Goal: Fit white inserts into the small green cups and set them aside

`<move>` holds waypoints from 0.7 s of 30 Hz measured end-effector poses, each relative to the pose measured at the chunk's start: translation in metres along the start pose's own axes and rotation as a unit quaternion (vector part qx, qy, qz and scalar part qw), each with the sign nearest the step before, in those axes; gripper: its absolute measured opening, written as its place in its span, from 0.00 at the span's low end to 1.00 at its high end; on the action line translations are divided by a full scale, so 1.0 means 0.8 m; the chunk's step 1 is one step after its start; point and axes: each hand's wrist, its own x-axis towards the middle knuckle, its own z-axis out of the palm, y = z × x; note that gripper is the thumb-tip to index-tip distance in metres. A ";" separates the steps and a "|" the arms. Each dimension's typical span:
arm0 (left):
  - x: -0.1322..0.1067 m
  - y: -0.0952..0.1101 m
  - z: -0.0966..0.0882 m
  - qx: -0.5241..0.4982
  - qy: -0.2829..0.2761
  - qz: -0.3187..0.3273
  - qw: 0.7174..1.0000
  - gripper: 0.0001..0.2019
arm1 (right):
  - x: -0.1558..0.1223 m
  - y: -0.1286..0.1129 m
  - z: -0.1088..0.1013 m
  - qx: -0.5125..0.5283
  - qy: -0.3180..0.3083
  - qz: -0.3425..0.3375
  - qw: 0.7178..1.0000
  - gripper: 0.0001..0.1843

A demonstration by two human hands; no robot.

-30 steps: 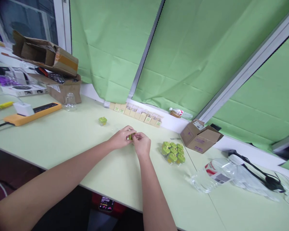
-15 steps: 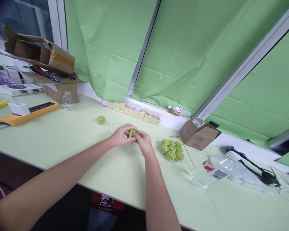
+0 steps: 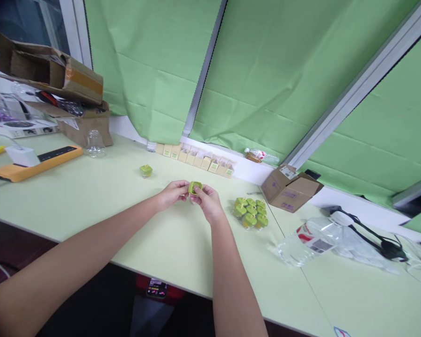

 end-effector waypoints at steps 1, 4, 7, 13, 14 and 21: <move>0.001 -0.002 -0.001 0.014 0.015 0.000 1.000 0.15 | 0.001 0.003 0.001 -0.007 0.007 0.000 1.000 0.19; 0.005 -0.006 -0.002 0.034 0.045 -0.010 0.998 0.14 | 0.003 0.009 0.004 -0.022 0.028 -0.013 0.999 0.20; 0.007 -0.006 -0.002 0.028 0.048 -0.019 0.998 0.13 | 0.003 0.010 0.006 -0.025 0.032 -0.035 0.999 0.21; 0.005 -0.005 -0.008 0.025 0.033 -0.031 0.999 0.10 | 0.004 0.012 0.009 -0.049 0.027 -0.038 0.998 0.22; 0.005 -0.005 -0.008 0.024 0.030 -0.031 0.999 0.10 | 0.004 0.013 0.009 -0.053 0.029 -0.038 0.997 0.22; 0.008 -0.008 -0.009 -0.005 0.030 -0.051 0.998 0.13 | 0.004 0.014 0.009 -0.066 0.044 -0.035 0.996 0.23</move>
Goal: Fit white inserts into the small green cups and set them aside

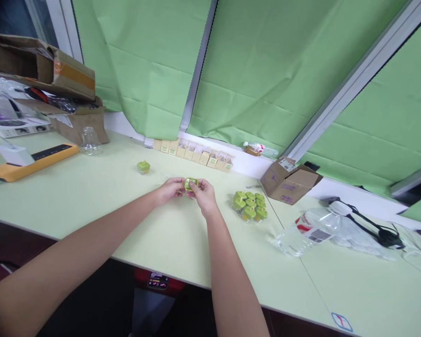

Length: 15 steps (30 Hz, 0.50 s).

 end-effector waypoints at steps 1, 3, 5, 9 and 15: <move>0.000 0.000 0.000 -0.006 -0.001 -0.001 1.000 0.13 | -0.001 0.000 0.000 0.002 0.001 -0.001 1.000 0.22; -0.001 0.001 0.000 -0.020 -0.008 -0.003 1.000 0.14 | -0.002 -0.001 0.001 0.009 0.002 -0.003 1.000 0.22; -0.004 0.004 0.002 -0.046 -0.022 -0.009 0.999 0.15 | -0.002 -0.002 0.003 0.020 0.007 -0.010 1.000 0.21; -0.013 0.011 0.005 -0.107 -0.077 -0.022 0.991 0.20 | -0.003 -0.002 0.005 0.035 0.018 -0.036 0.999 0.21; -0.010 0.008 0.003 -0.095 -0.053 -0.010 0.994 0.16 | -0.003 0.001 0.005 0.013 0.005 -0.037 0.999 0.22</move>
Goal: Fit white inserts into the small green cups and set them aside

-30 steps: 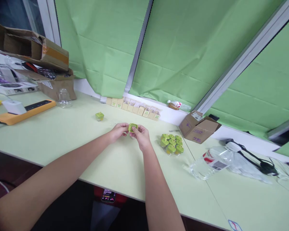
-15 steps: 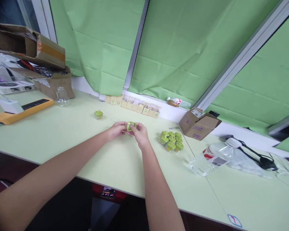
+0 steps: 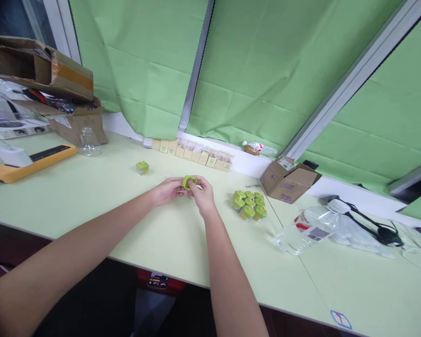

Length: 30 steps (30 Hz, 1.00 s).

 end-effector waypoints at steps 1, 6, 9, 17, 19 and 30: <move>0.002 -0.001 -0.001 0.010 0.013 0.009 1.000 0.16 | 0.000 0.000 0.000 -0.005 0.003 0.000 1.000 0.22; 0.006 -0.002 -0.002 0.041 0.035 0.042 0.998 0.16 | 0.000 0.000 0.001 -0.015 0.012 0.009 1.000 0.22; 0.004 0.000 -0.001 0.044 0.035 0.043 0.998 0.16 | 0.001 0.000 0.001 -0.015 0.013 0.014 1.000 0.23; 0.001 0.003 0.000 0.051 0.048 0.012 0.997 0.18 | 0.002 0.002 0.000 -0.030 0.023 0.028 0.999 0.22; 0.002 0.002 -0.001 0.054 0.045 0.013 0.997 0.18 | 0.002 0.003 0.000 -0.032 0.023 0.027 0.999 0.22; 0.006 -0.005 -0.003 0.096 0.053 0.069 0.992 0.16 | 0.004 0.008 -0.004 -0.055 0.016 0.005 0.998 0.22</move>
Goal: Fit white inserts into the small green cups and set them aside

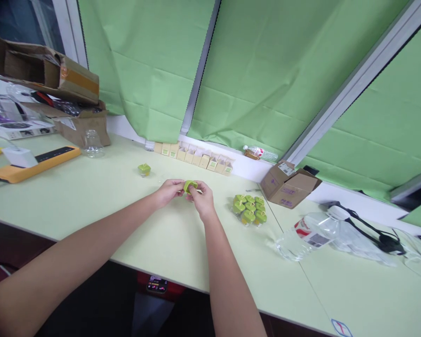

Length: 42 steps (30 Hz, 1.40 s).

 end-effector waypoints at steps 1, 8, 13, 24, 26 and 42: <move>0.000 -0.001 0.000 0.003 0.001 0.003 1.000 0.16 | 0.000 0.001 0.000 -0.001 -0.001 -0.001 1.000 0.22; 0.002 -0.004 -0.002 0.015 0.001 -0.006 1.000 0.16 | 0.000 0.001 0.000 -0.011 0.004 0.000 1.000 0.19; 0.002 -0.005 -0.002 0.020 0.005 -0.009 1.000 0.16 | 0.000 0.001 0.000 -0.017 0.004 -0.001 1.000 0.18; -0.001 0.001 0.001 0.029 0.014 -0.016 0.999 0.15 | -0.001 -0.001 0.001 -0.036 0.012 0.004 0.999 0.19; -0.002 0.001 0.002 0.031 0.011 -0.016 0.999 0.15 | -0.001 -0.002 0.001 -0.041 0.014 0.008 0.999 0.18; 0.000 -0.002 0.000 -0.003 0.020 -0.008 1.000 0.15 | -0.001 -0.004 0.001 -0.057 0.001 0.005 0.998 0.20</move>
